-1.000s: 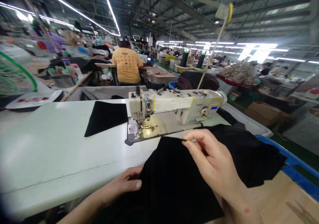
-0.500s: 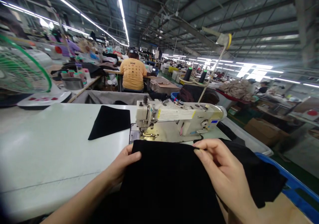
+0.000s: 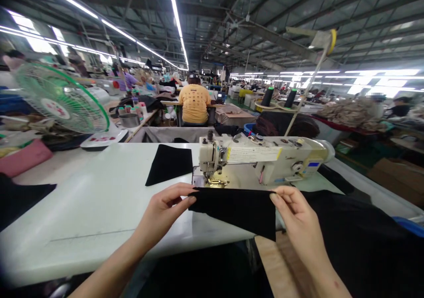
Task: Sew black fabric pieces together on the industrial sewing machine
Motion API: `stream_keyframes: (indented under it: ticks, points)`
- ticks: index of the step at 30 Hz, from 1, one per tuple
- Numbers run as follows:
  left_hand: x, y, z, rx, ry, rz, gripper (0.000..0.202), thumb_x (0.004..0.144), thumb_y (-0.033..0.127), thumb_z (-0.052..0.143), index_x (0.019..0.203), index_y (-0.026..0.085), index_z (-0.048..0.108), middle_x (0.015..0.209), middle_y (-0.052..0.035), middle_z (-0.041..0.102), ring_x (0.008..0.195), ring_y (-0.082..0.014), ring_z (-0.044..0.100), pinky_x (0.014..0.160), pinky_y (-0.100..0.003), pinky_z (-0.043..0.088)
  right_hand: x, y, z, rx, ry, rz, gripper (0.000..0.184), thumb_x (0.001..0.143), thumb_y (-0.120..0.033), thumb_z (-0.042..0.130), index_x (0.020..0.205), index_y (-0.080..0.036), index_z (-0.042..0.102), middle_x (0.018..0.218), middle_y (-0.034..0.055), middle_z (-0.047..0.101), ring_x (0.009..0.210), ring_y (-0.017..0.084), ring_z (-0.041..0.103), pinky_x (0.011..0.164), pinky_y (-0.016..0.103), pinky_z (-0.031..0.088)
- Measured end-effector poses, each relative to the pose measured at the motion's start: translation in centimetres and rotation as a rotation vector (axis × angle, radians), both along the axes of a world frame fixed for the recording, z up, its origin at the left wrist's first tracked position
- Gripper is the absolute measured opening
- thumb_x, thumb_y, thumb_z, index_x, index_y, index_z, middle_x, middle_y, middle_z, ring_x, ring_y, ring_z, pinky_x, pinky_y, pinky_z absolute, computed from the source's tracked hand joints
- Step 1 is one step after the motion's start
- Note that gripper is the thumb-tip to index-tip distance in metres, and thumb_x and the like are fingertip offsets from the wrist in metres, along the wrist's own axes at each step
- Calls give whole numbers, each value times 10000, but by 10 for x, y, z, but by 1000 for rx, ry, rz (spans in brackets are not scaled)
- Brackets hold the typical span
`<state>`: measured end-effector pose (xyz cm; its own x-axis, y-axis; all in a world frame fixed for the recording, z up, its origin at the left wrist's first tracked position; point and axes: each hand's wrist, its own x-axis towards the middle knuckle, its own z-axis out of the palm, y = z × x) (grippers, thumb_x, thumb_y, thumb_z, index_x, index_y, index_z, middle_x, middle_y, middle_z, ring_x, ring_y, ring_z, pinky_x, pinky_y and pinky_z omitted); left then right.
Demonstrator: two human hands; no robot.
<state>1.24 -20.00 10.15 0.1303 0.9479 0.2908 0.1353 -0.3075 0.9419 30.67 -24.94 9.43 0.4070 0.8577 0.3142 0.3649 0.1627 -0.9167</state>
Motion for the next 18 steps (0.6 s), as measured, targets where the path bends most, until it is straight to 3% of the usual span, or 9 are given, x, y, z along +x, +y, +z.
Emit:
stream_keyframes:
  ticks: [2, 6, 11, 16, 18]
  points:
    - [1, 1, 3, -43, -45, -27, 130, 743, 309, 744, 762, 186, 783, 963, -103, 725, 832, -231, 671, 690, -307, 552, 2, 0, -1, -3, 9, 1, 332, 786, -500, 723, 950, -217, 669, 864, 32, 719, 780, 206, 683, 683, 278, 553]
    - [0, 2, 9, -124, -138, -124, 186, 731, 344, 774, 763, 160, 769, 903, -80, 706, 844, -200, 663, 767, -285, 556, 6, -1, -2, -2, 24, 4, 326, 778, -486, 737, 946, -216, 667, 858, 32, 720, 778, 210, 688, 677, 281, 555]
    - [2, 3, 8, -258, -287, -106, 226, 688, 351, 832, 762, 152, 753, 845, -46, 695, 759, -160, 654, 737, -276, 570, 10, -1, -1, -12, 29, 8, 320, 784, -498, 737, 945, -231, 662, 859, 16, 724, 792, 193, 687, 694, 249, 545]
    - [5, 8, 7, -331, -426, -74, 233, 564, 256, 905, 683, 146, 739, 914, -33, 693, 631, -87, 599, 544, -185, 516, 13, 0, -3, -29, 29, 19, 350, 788, -515, 728, 971, -226, 652, 872, 24, 722, 786, 207, 683, 694, 273, 551]
    - [6, 10, 9, -327, -440, -80, 226, 558, 236, 909, 690, 153, 745, 892, -23, 697, 641, -78, 607, 583, -173, 519, 14, 0, -4, -31, 36, 31, 352, 792, -517, 724, 972, -225, 645, 878, 28, 720, 787, 209, 680, 701, 281, 553]
